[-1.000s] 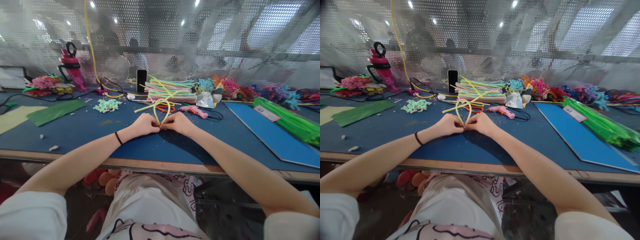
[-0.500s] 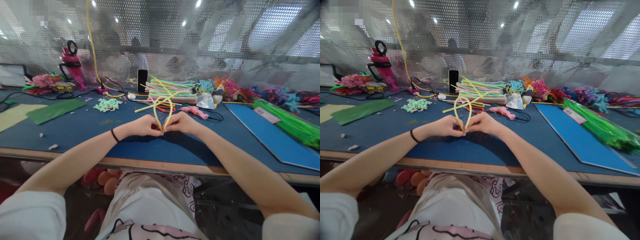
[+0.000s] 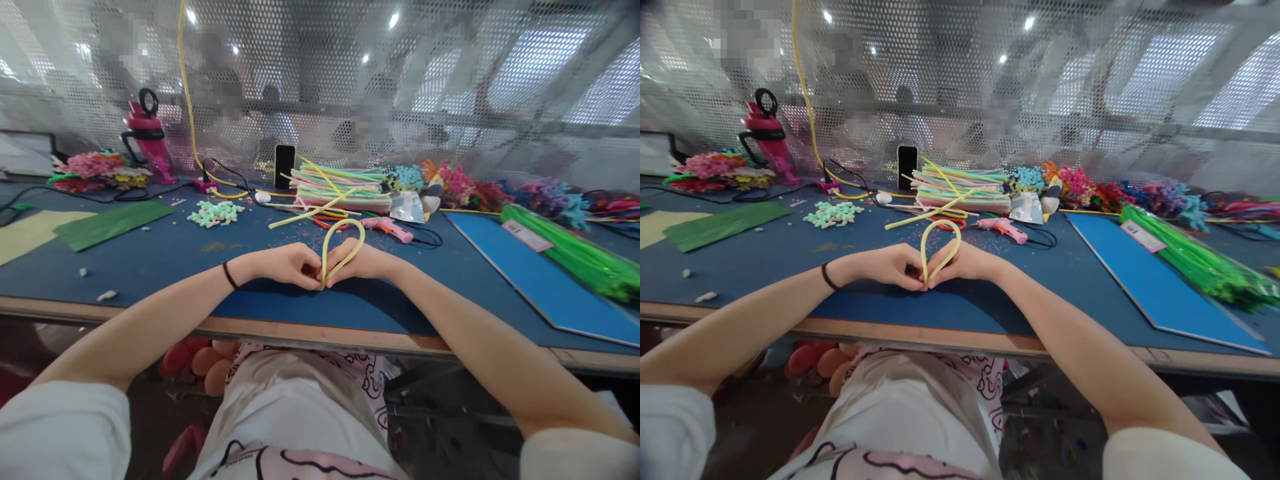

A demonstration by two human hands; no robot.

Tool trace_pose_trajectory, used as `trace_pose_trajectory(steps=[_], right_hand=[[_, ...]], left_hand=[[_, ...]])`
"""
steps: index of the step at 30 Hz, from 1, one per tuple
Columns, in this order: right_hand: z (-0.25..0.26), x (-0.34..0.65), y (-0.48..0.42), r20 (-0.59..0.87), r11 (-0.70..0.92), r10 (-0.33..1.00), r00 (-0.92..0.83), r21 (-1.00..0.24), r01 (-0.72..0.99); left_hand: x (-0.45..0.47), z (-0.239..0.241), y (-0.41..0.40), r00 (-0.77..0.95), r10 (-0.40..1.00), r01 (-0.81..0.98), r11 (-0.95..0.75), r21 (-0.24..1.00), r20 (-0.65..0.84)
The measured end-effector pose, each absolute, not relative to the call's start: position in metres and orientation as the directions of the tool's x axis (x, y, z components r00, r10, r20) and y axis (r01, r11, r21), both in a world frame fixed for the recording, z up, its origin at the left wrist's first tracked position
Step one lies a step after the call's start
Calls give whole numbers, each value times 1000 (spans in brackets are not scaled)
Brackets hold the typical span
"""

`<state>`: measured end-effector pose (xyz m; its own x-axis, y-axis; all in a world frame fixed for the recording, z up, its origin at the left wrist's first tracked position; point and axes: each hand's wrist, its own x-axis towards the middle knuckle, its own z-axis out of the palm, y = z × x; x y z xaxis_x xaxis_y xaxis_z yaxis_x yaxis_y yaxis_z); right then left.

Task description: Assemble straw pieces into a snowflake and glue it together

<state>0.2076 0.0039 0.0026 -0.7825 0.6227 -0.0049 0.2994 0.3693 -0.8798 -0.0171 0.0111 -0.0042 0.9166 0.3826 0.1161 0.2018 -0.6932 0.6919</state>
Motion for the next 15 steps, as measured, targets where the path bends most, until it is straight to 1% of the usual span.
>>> trace_pose_trajectory(steps=[3, 6, 9, 11, 13, 15], right_hand=[[4, 207, 2, -36, 324, 626, -779, -897, 302], [5, 205, 1, -32, 307, 662, -749, -900, 310], [7, 203, 2, 39, 312, 743, -668, -904, 294], [8, 203, 4, 110, 332, 811, -575, -896, 296], [7, 203, 6, 177, 360, 867, -465, -869, 341], [6, 203, 7, 214, 378, 896, -390, -828, 414]], left_hand=[[-16, -3, 7, 921, 372, 193, -691, 697, 113], [-17, -2, 7, 901, 416, 220, -678, 702, 120], [-19, -1, 10, 840, 514, 268, -671, 691, 174], [-19, -1, 13, 773, 597, 284, -629, 724, 216], [-17, -3, 16, 678, 686, 305, -590, 747, 264], [-13, -5, 18, 566, 749, 348, -596, 724, 344]])
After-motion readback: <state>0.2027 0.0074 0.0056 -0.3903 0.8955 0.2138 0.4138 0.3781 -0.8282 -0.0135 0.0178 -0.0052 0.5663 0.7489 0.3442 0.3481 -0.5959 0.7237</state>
